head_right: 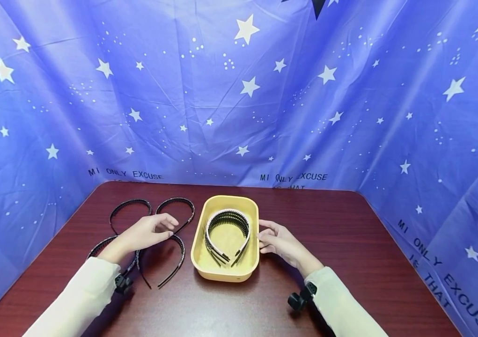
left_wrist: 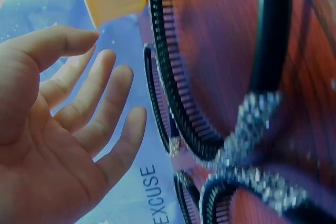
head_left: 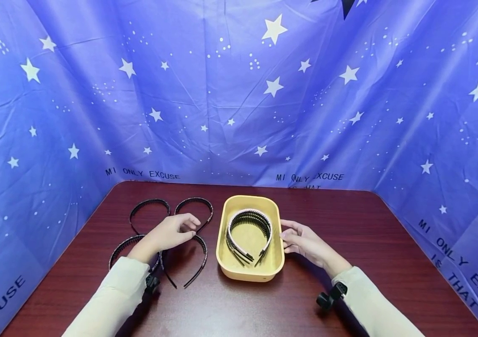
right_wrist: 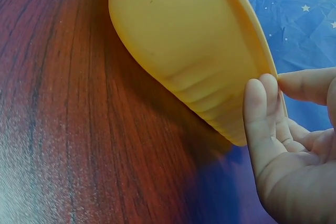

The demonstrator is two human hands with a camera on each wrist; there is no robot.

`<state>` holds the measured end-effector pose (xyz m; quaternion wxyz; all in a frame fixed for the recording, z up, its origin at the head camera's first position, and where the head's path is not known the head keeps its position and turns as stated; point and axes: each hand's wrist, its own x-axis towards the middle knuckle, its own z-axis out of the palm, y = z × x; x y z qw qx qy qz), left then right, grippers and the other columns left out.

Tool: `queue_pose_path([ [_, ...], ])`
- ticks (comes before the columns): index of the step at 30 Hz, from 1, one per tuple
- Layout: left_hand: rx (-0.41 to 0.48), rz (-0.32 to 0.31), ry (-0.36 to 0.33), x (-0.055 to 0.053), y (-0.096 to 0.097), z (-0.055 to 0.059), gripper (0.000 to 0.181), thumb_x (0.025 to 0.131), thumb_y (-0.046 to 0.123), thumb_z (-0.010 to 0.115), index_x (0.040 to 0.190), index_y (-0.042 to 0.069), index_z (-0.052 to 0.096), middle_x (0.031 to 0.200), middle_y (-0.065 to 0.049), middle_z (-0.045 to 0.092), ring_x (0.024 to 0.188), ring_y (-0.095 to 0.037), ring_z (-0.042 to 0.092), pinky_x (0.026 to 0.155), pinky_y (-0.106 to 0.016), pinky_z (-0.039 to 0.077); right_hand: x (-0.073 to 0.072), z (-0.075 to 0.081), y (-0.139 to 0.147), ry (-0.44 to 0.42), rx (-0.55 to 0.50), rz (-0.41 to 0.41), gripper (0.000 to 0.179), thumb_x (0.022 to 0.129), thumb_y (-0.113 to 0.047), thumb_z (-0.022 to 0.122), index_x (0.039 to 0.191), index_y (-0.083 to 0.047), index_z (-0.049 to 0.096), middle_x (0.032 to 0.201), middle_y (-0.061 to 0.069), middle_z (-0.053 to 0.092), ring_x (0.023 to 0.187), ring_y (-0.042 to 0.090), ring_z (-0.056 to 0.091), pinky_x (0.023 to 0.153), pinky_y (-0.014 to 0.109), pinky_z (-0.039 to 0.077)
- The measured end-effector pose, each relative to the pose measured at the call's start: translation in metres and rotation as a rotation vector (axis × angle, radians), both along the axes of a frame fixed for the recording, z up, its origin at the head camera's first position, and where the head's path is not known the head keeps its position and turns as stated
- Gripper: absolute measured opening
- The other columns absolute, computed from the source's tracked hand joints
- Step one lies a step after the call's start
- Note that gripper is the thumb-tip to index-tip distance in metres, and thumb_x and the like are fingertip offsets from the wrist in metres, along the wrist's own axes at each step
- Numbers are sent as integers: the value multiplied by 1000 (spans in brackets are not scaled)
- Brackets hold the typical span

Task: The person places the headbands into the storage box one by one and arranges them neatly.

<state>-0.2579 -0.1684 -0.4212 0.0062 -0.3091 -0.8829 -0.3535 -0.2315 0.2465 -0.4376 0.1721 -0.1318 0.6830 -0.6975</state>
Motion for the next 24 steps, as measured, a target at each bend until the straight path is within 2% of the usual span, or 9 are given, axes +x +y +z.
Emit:
queue_pose_path([
  [10,-27,55,19,0,-17,3,21,88,6,68,109,2,66,95,-6,70,89,-19,67,79,-42,54,0,-1,0,-11,-5,-7,67,98,-2,57,151,14,19,99,8,62,81,14,66,73,27,57],
  [18,-22,124,-29,-2,-32,-4,20,88,5,70,108,3,67,90,2,68,84,-15,64,72,-34,50,0,-2,-1,-8,-13,4,67,98,-1,57,151,14,19,99,9,62,80,14,66,72,27,57],
  [24,-28,126,-23,-5,-35,-9,20,85,2,72,104,5,68,88,1,68,80,-13,63,71,-31,49,0,-1,0,-11,-15,-1,67,98,-1,57,151,14,19,99,9,62,80,13,65,72,26,56],
])
